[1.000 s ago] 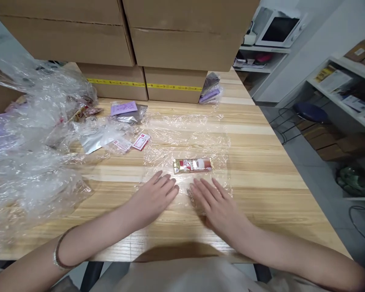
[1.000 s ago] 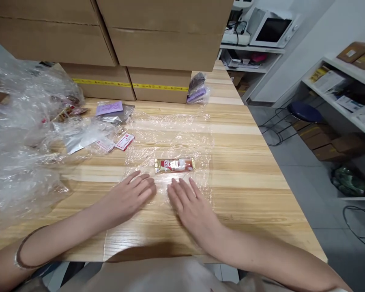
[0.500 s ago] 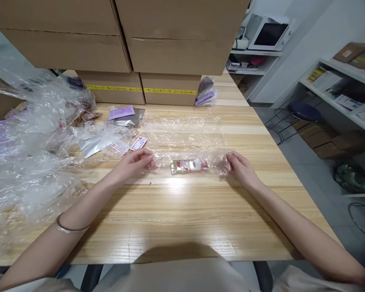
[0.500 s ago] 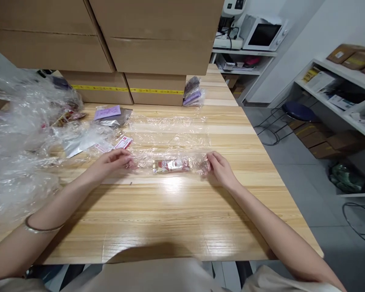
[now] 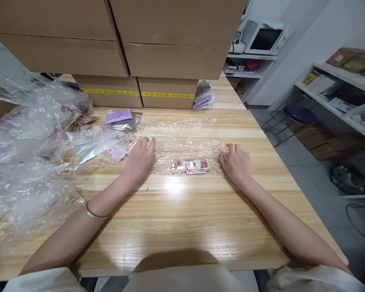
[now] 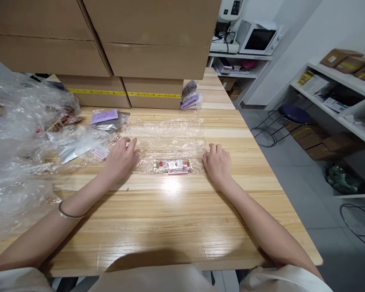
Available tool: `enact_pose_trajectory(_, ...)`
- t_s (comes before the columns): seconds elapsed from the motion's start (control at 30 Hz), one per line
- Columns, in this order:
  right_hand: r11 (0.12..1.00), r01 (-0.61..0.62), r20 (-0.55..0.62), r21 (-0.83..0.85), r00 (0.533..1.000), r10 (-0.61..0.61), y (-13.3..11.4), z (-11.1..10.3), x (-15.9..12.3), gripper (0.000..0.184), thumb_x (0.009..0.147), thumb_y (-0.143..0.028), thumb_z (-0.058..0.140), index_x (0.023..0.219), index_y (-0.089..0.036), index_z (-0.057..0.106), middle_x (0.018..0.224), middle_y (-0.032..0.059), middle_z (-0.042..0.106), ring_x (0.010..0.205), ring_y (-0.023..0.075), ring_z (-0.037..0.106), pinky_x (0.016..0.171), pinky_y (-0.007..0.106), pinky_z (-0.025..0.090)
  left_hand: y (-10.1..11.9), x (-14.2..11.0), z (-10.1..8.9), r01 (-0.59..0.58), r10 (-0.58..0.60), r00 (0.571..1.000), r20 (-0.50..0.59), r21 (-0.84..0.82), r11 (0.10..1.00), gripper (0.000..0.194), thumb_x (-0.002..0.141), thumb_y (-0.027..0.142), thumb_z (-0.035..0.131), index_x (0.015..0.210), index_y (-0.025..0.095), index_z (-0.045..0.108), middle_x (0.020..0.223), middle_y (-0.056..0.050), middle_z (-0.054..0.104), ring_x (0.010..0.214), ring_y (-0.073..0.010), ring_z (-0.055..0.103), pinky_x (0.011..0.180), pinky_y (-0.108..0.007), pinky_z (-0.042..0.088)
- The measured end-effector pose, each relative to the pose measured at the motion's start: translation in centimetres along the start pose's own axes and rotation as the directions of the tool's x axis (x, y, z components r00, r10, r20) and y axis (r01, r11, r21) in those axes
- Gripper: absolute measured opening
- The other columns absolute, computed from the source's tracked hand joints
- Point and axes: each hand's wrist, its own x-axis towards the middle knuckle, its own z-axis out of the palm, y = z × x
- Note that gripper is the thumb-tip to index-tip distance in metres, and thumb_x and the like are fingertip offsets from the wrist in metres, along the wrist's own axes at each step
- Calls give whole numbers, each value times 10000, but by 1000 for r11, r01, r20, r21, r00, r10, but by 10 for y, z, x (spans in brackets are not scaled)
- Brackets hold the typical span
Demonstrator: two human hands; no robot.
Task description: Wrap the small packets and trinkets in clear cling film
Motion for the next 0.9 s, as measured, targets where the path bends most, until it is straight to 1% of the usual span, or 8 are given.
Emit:
enact_pose_trajectory(0.07, 947, 299, -78, 117, 954, -291, -8, -7, -7, 483, 945, -334, 467, 1357, -87, 511, 1299, 240, 606, 1187, 369, 576, 981, 530, 435, 18, -4, -3, -216, 205, 973, -101, -105, 971, 421, 960, 226, 470, 1362, 105, 493, 1354, -258, 543, 1261, -346, 541, 1009, -501, 461)
enact_pose_trajectory(0.13, 757, 575, -33, 311, 803, -595, -14, -10, -13, 631, 923, -375, 531, 1486, -132, 384, 1483, 195, 480, 1376, 343, 438, 1109, 530, 372, 34, -5, -3, -420, 422, 905, -53, -264, 868, 510, 945, 295, 518, 1424, 137, 442, 1461, -216, 477, 1369, -323, 452, 1104, -488, 410)
enact_pose_trajectory(0.2, 605, 637, 48, 478, 668, -742, -16, -8, -17, 774, 893, -394, 590, 1560, -179, 261, 1579, 150, 359, 1454, 313, 341, 1158, 512, 348, 44, -6, 2, -445, 510, 857, 75, -390, 806, 656, 915, 366, 561, 1495, 139, 355, 1544, -198, 389, 1433, -326, 372, 1152, -488, 370)
enact_pose_trajectory(0.23, 589, 614, 81, 526, 653, -753, -15, -5, -18, 805, 888, -372, 597, 1578, -197, 220, 1597, 138, 324, 1465, 304, 324, 1163, 513, 350, 45, -5, 6, -407, 504, 852, 143, -425, 809, 697, 905, 361, 563, 1518, 132, 321, 1567, -195, 356, 1448, -327, 348, 1167, -489, 353)
enact_pose_trajectory(0.33, 613, 531, 118, 584, 692, -712, -6, 5, -16, 776, 881, -216, 539, 1586, -240, 217, 1582, 111, 358, 1446, 278, 368, 1153, 524, 373, 36, -5, 19, -285, 433, 864, 257, -460, 841, 633, 909, 209, 477, 1517, 107, 337, 1560, -178, 380, 1442, -279, 374, 1184, -443, 344)
enact_pose_trajectory(0.5, 625, 454, 130, 635, 734, -666, 20, 12, -5, 681, 865, -106, 475, 1526, -250, 392, 1534, 70, 439, 1413, 247, 426, 1171, 501, 364, 0, -10, 24, -205, 382, 890, 249, -528, 824, 506, 980, 176, 351, 1474, 201, 452, 1529, -67, 452, 1432, -188, 400, 1211, -410, 306)
enact_pose_trajectory(0.73, 613, 79, 264, 786, 854, -448, 40, 10, 0, 364, 986, -413, 477, 1253, -286, 690, 1365, 17, 626, 1332, 251, 528, 1180, 473, 344, -42, -13, 7, 88, 303, 882, 361, -758, 647, 424, 975, 486, 472, 1289, 269, 658, 1424, -32, 578, 1380, -230, 473, 1160, -397, 350)
enact_pose_trajectory(0.9, 557, -162, 326, 814, 922, -208, 39, 8, 1, 464, 882, -623, 551, 915, -217, 772, 972, 62, 769, 951, 279, 718, 907, 420, 552, -44, -12, 1, 351, -7, 901, 433, -721, 597, 493, 913, 610, 518, 1033, 188, 741, 998, -54, 763, 908, -217, 678, 828, -303, 501)
